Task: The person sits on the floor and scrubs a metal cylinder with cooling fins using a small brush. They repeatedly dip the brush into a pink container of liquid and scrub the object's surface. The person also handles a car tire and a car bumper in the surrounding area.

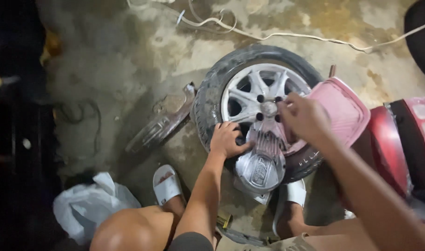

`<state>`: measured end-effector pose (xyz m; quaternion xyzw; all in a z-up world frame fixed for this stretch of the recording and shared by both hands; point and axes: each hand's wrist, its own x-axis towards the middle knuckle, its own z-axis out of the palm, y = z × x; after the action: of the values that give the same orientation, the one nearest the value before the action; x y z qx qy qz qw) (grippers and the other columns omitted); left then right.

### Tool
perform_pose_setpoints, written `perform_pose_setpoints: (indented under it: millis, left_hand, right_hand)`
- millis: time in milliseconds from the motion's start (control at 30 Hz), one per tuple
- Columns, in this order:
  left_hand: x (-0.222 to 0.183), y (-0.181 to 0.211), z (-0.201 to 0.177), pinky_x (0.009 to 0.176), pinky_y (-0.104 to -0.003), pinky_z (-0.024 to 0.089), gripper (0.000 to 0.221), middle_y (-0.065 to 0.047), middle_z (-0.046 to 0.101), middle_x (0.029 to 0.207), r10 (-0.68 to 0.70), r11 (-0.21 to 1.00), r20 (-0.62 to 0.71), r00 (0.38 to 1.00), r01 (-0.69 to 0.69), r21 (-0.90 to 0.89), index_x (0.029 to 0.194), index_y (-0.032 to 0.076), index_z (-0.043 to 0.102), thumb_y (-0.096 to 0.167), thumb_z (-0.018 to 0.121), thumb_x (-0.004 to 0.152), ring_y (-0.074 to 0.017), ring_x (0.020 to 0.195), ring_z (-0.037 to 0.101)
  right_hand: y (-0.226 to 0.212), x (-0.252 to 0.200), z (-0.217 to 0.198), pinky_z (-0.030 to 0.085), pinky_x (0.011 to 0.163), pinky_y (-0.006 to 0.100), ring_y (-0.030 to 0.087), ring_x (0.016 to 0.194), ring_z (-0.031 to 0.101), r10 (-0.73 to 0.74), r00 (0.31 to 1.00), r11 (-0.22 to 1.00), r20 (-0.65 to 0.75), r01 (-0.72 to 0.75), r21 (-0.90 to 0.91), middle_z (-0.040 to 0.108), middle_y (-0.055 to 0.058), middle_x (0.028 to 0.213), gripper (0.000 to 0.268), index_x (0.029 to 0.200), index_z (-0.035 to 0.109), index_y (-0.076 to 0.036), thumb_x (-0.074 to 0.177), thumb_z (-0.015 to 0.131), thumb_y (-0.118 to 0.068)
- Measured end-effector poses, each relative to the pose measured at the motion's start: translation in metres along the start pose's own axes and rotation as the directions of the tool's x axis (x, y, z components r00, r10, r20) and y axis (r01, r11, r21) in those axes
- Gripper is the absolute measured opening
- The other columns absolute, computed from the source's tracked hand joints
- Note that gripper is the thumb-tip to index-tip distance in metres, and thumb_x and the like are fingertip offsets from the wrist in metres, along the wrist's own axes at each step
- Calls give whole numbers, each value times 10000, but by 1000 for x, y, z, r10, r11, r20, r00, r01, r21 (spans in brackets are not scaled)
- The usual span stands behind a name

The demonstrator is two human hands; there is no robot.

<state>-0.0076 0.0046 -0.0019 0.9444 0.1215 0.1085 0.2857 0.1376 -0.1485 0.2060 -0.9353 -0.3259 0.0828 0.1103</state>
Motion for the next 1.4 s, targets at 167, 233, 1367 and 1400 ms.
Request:
perform_pose_setpoints:
  millis: [167, 233, 1367, 1400]
  left_hand:
    - [3, 5, -1, 1020, -419, 415, 437, 81, 690, 1176, -25, 998, 71, 997, 21, 55, 900, 297, 777, 679, 622, 756, -176, 1208, 588]
    - [5, 5, 0, 1023, -409, 409, 401, 92, 686, 1197, -32, 998, 59, 998, 29, 53, 929, 322, 773, 657, 647, 749, -167, 1213, 588]
    - [-19, 134, -43, 937, -502, 574, 900, -301, 667, 1278, -456, 837, 507, 732, 547, -37, 1213, -91, 619, 523, 924, 630, -423, 1217, 642]
    - [-12, 125, -37, 803, -483, 626, 902, -284, 701, 1213, -452, 825, 489, 745, 558, -88, 1188, -68, 637, 448, 995, 540, -411, 1139, 688]
  right_hand:
    - [80, -19, -47, 548, 773, 494, 363, 851, 729, -8, 995, 998, -99, 2, -63, 723, 86, 751, 244, 1050, 695, -234, 945, 650, -450]
    - [103, -21, -54, 534, 747, 514, 386, 828, 714, -33, 992, 999, -120, 36, 21, 695, 120, 713, 204, 1023, 694, -164, 945, 670, -351]
    - [141, -55, -124, 280, 1147, 619, 414, 1208, 624, -69, 993, 954, 101, 36, 297, 744, 155, 1148, 385, 1009, 770, -111, 893, 614, -443]
    - [148, -48, -121, 432, 1057, 606, 494, 1153, 631, -117, 991, 937, 59, 91, 336, 737, 250, 1107, 404, 992, 768, -12, 879, 649, -381]
